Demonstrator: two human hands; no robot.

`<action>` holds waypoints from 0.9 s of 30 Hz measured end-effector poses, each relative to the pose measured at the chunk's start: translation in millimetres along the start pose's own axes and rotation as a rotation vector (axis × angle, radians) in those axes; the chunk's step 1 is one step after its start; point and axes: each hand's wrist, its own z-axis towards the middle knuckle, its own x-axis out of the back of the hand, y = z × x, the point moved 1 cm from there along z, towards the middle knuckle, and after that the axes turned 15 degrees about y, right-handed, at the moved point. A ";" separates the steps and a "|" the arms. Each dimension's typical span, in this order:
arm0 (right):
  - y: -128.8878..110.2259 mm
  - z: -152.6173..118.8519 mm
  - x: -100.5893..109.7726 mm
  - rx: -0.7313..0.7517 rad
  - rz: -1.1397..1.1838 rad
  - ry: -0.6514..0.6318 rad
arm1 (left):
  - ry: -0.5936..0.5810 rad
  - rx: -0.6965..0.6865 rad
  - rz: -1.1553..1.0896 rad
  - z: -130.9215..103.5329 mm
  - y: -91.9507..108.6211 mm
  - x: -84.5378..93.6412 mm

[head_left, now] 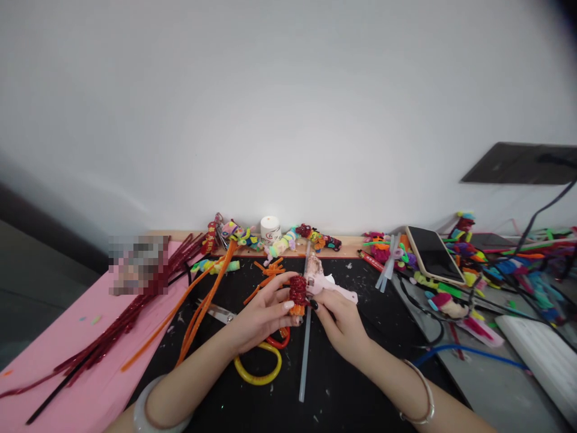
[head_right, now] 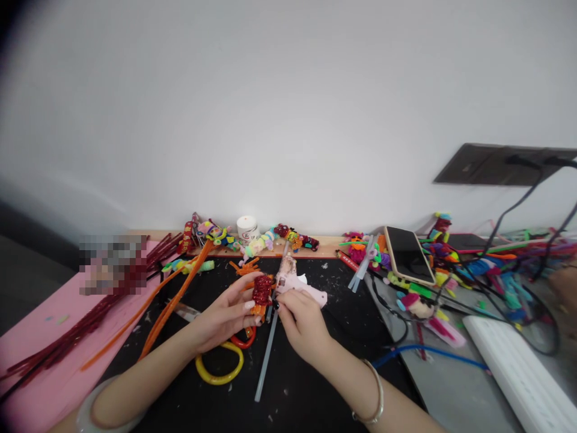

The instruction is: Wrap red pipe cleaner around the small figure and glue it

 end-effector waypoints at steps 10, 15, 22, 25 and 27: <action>-0.8 -0.2 -2.1 0.001 -0.006 0.001 | -0.033 -0.006 -0.067 2.7 -2.4 2.1; 0.0 -0.9 -3.9 0.014 -0.015 -0.009 | -0.004 -0.052 0.011 4.5 -6.1 -0.3; -1.2 -1.0 -4.2 0.020 -0.022 -0.014 | 0.035 -0.107 0.075 6.8 -9.8 -1.3; -1.3 -0.9 -4.1 0.010 -0.025 -0.024 | 0.035 -0.082 0.079 5.3 -8.1 -2.1; -1.4 -0.6 -4.2 0.008 -0.032 -0.030 | 0.034 -0.061 0.083 4.2 -6.9 -2.8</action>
